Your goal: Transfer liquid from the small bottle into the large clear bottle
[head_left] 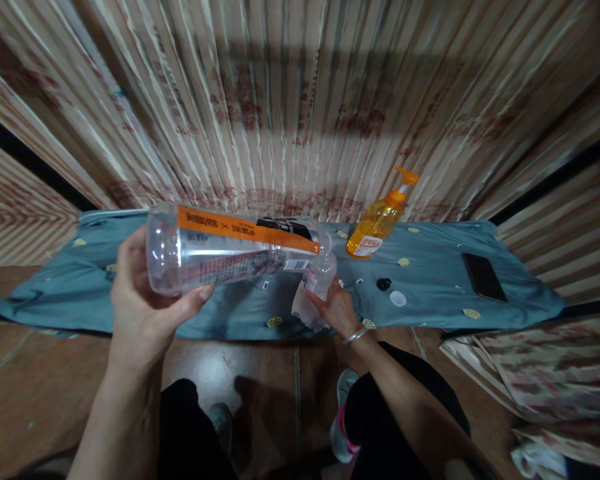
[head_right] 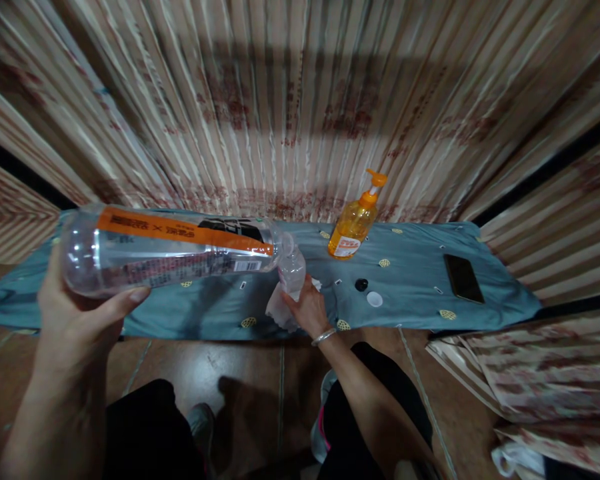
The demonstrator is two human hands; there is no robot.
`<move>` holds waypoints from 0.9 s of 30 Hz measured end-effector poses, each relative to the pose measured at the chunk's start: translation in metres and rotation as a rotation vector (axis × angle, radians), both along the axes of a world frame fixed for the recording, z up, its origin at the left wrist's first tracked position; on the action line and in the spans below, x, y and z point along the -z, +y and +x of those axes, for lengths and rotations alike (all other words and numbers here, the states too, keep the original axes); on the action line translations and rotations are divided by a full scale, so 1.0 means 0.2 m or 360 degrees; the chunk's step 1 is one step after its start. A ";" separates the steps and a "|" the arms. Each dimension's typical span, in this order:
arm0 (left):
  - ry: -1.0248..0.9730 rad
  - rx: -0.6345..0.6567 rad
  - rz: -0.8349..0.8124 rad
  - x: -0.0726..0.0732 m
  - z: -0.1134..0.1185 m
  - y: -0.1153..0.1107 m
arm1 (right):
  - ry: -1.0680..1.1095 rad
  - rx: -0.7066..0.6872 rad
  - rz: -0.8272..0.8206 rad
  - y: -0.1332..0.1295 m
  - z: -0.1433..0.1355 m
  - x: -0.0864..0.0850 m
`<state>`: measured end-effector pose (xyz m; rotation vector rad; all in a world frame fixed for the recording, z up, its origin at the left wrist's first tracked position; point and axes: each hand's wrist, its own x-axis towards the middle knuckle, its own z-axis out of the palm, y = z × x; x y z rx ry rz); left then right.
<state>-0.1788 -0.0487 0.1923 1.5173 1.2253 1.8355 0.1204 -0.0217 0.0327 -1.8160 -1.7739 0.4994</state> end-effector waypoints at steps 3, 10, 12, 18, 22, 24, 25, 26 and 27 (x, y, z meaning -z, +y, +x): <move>0.0050 0.0012 0.0009 0.00 0.00 -0.01 | -0.0022 0.0014 0.0000 0.00 0.00 0.00; 0.0098 0.0019 0.0091 0.00 -0.02 0.00 | -0.0009 0.0017 0.0042 0.00 0.01 0.04; 0.0090 0.0041 0.0116 0.00 -0.02 0.00 | -0.0004 0.0007 0.0051 0.00 0.01 0.05; 0.0092 0.0111 0.0201 0.02 -0.01 0.01 | 0.0041 0.0002 0.0061 0.00 0.02 0.05; 0.0090 0.0139 0.0187 0.02 -0.01 0.01 | -0.0001 0.0015 0.0051 0.00 0.02 0.05; 0.0081 0.0150 0.0179 0.01 -0.01 0.01 | -0.0021 0.0021 0.0054 0.00 0.02 0.05; 0.0080 0.0154 0.0186 0.01 -0.01 0.01 | -0.0029 0.0017 0.0058 0.00 0.01 0.05; 0.0084 0.0156 0.0196 0.01 -0.01 0.01 | -0.0035 0.0013 0.0061 0.00 0.01 0.05; 0.0095 0.0156 0.0206 0.01 -0.01 0.01 | -0.0040 0.0013 0.0062 0.00 0.01 0.04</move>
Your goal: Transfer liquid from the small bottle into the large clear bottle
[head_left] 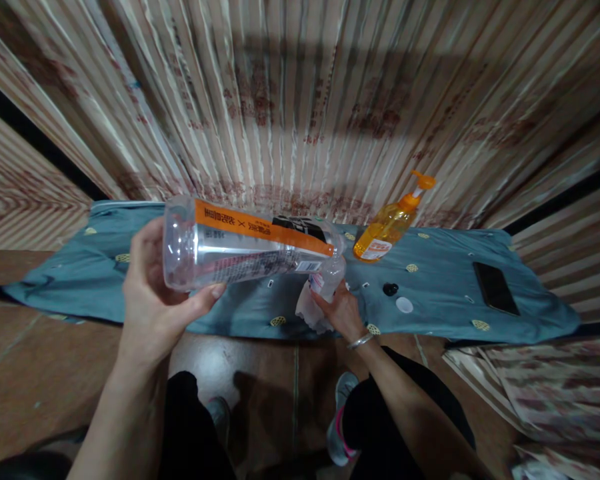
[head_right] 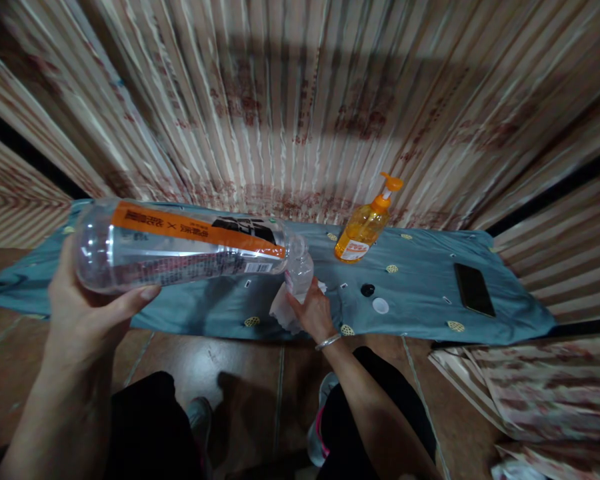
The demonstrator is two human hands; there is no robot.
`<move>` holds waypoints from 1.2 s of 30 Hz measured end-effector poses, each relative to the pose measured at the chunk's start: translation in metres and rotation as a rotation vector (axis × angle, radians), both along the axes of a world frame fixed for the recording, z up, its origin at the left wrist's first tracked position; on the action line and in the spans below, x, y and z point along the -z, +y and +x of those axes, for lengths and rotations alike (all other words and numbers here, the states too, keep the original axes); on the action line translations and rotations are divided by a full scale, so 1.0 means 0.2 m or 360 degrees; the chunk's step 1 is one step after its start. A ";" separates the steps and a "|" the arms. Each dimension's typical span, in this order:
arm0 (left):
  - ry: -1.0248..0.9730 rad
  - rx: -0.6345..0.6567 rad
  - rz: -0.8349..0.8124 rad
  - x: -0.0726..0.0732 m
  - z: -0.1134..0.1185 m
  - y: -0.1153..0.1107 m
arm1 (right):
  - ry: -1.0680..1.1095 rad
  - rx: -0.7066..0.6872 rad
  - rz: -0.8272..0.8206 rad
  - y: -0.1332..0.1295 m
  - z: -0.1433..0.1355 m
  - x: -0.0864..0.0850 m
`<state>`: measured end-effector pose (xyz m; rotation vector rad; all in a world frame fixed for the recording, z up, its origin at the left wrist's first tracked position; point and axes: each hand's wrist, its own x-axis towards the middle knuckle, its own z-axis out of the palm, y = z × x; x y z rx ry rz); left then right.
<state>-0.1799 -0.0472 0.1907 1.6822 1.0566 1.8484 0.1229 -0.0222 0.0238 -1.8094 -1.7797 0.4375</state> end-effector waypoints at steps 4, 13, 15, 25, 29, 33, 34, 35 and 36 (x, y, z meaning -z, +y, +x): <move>0.0045 -0.0026 0.0030 0.00 0.01 0.00 | 0.0002 0.0031 -0.0015 0.00 0.00 -0.01; 0.0049 -0.0014 -0.0017 -0.01 0.00 -0.01 | 0.0020 0.0047 -0.0091 -0.01 -0.01 -0.04; 0.0054 -0.0009 -0.0007 -0.01 0.00 -0.01 | 0.0017 0.0048 -0.0076 -0.01 -0.01 -0.04; 0.0112 -0.0014 -0.0026 -0.02 0.00 -0.01 | 0.0018 0.0112 -0.0060 -0.01 -0.02 -0.04; 0.0142 -0.0026 -0.0008 -0.01 -0.01 -0.01 | 0.0023 0.0099 -0.0057 -0.01 -0.02 -0.04; 0.0117 -0.0033 -0.0019 -0.01 -0.01 -0.01 | -0.0006 0.0060 -0.0007 -0.01 -0.02 -0.04; 0.0116 -0.0031 -0.0021 -0.01 -0.01 -0.01 | -0.0013 0.0053 -0.0006 -0.01 -0.02 -0.04; 0.0118 -0.0027 -0.0019 -0.01 -0.01 -0.01 | -0.0017 0.0047 -0.0010 -0.01 -0.01 -0.04; 0.0122 -0.0018 -0.0016 -0.01 -0.01 -0.01 | -0.0020 0.0044 -0.0021 -0.01 -0.01 -0.04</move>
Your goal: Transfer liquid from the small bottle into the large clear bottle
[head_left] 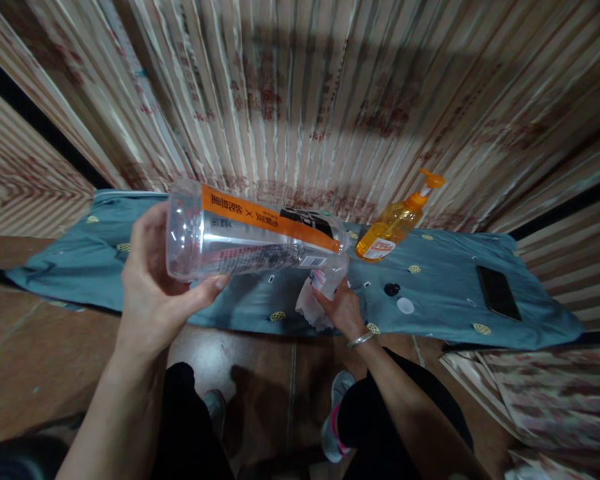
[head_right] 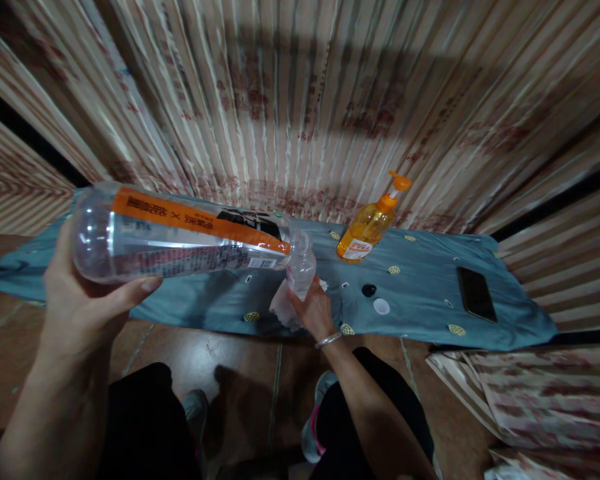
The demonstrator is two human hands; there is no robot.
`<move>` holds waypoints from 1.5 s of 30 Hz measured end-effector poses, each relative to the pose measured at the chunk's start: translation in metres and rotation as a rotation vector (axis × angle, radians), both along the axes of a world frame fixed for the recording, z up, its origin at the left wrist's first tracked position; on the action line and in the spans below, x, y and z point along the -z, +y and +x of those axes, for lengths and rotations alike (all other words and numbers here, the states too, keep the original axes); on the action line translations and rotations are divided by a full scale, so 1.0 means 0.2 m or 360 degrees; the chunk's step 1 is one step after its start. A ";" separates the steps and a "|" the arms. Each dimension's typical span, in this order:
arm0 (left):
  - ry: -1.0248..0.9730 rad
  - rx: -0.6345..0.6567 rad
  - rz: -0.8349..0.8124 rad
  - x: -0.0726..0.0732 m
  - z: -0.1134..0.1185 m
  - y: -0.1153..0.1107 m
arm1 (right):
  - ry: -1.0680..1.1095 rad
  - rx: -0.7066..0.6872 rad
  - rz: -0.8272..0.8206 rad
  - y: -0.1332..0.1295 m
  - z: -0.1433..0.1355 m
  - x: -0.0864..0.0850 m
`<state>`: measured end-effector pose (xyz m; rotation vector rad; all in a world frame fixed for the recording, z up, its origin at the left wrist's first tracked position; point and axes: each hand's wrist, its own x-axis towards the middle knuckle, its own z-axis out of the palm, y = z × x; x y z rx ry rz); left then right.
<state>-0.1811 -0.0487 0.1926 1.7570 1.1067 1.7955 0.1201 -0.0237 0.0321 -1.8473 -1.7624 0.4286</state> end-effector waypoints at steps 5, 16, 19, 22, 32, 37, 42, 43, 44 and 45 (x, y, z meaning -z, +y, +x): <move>-0.0019 0.0016 0.0013 -0.01 0.01 0.00 | -0.0012 0.0053 -0.0087 0.00 0.00 -0.02; -0.0009 -0.0021 0.0015 -0.01 0.01 0.00 | 0.0027 0.0012 -0.0021 0.00 0.01 0.01; -0.0009 -0.0015 0.0034 -0.01 0.01 0.00 | -0.0014 0.0014 -0.0004 0.00 0.01 0.01; 0.0007 -0.0002 0.0042 -0.01 0.00 0.01 | -0.0011 0.0005 -0.0002 0.00 0.01 0.01; -0.0017 -0.0011 0.0018 -0.02 0.02 0.00 | 0.0017 0.0055 -0.0066 0.00 0.00 0.00; 0.0004 -0.0015 0.0027 -0.02 0.01 0.00 | 0.0029 0.0048 -0.0065 0.00 0.00 0.00; 0.0031 -0.0014 0.0054 -0.01 0.01 0.00 | 0.0024 0.0035 -0.0068 0.00 0.00 0.00; 0.0033 -0.0013 0.0053 -0.01 0.01 0.00 | 0.0024 0.0032 -0.0070 0.00 0.00 0.00; 0.0035 -0.0009 0.0048 -0.01 0.01 0.00 | 0.0023 0.0029 -0.0071 0.00 0.00 0.00; 0.0037 -0.0004 0.0045 -0.01 0.01 0.00 | 0.0020 0.0030 -0.0070 0.00 0.00 0.00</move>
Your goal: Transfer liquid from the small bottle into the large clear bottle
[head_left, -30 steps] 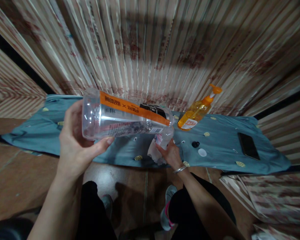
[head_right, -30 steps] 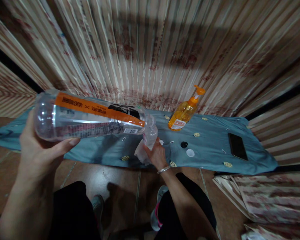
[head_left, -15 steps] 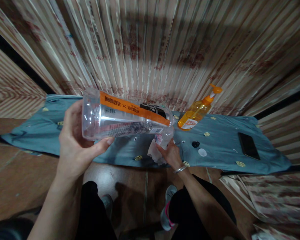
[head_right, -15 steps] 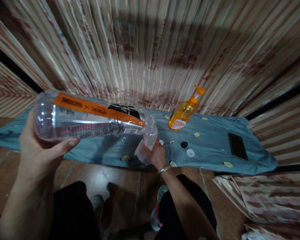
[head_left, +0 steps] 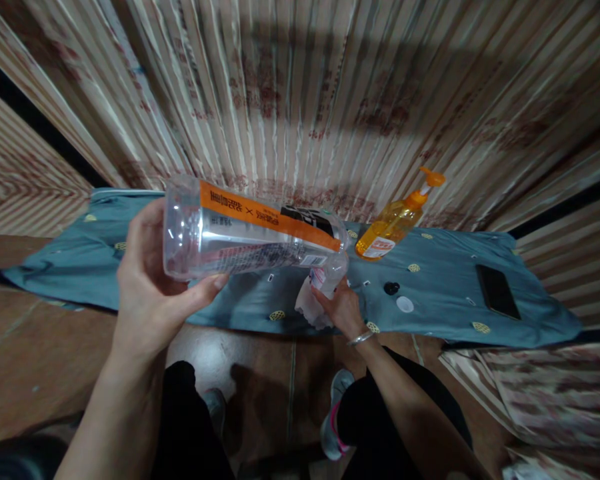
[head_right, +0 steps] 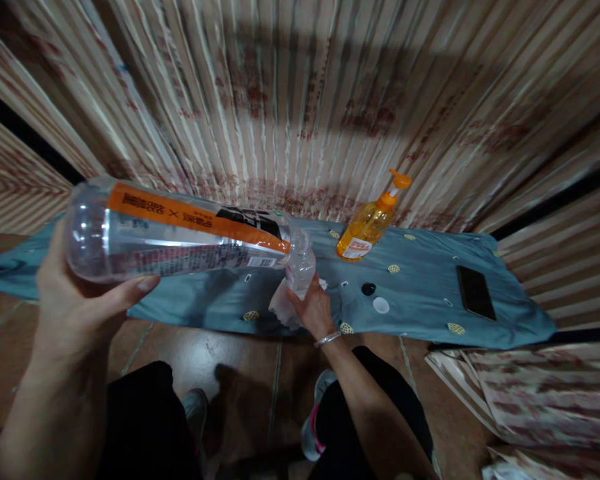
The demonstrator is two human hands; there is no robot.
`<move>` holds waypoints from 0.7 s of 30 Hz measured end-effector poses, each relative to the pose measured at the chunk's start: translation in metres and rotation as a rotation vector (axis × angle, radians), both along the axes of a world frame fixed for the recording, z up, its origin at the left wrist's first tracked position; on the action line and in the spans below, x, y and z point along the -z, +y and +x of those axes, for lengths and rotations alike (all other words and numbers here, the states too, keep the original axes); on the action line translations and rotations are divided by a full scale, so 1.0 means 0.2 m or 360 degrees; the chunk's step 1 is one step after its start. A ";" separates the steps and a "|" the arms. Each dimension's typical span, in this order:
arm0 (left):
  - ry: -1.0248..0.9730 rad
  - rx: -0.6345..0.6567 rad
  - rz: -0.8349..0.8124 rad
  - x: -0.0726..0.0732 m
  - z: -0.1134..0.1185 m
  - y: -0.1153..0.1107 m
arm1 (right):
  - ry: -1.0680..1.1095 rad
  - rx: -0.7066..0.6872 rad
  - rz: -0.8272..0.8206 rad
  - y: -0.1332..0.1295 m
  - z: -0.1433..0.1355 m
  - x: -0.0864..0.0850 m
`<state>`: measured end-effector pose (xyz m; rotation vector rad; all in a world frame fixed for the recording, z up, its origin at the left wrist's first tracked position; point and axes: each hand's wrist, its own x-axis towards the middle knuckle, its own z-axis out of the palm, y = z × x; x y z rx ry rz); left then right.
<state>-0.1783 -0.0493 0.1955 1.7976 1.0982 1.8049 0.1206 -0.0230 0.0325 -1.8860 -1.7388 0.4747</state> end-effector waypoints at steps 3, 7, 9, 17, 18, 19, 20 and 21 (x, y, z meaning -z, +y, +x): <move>0.0006 -0.0001 -0.0019 0.00 0.00 0.00 | -0.0011 0.0016 -0.0012 0.00 0.00 -0.01; -0.0022 -0.0006 -0.0008 0.00 -0.01 0.00 | -0.0003 0.0041 -0.0057 0.00 -0.01 -0.02; -0.0032 -0.0002 -0.0011 0.00 -0.01 0.01 | -0.0001 0.0036 -0.0055 0.00 -0.01 -0.02; -0.0024 -0.0042 0.0030 0.02 0.00 0.01 | 0.0033 0.0008 0.0033 -0.01 0.00 0.00; -0.0014 -0.0043 0.0041 0.02 0.00 0.01 | 0.0041 0.0006 0.0045 -0.01 0.00 0.00; 0.0003 -0.0041 0.0050 0.02 0.00 0.02 | 0.0046 0.0003 0.0054 -0.01 0.00 0.01; 0.0023 -0.0035 0.0052 0.03 -0.01 0.02 | 0.0050 -0.0001 0.0057 -0.01 0.00 0.01; 0.0037 -0.0028 0.0050 0.03 -0.01 0.02 | 0.0052 -0.0006 0.0057 -0.01 0.00 0.01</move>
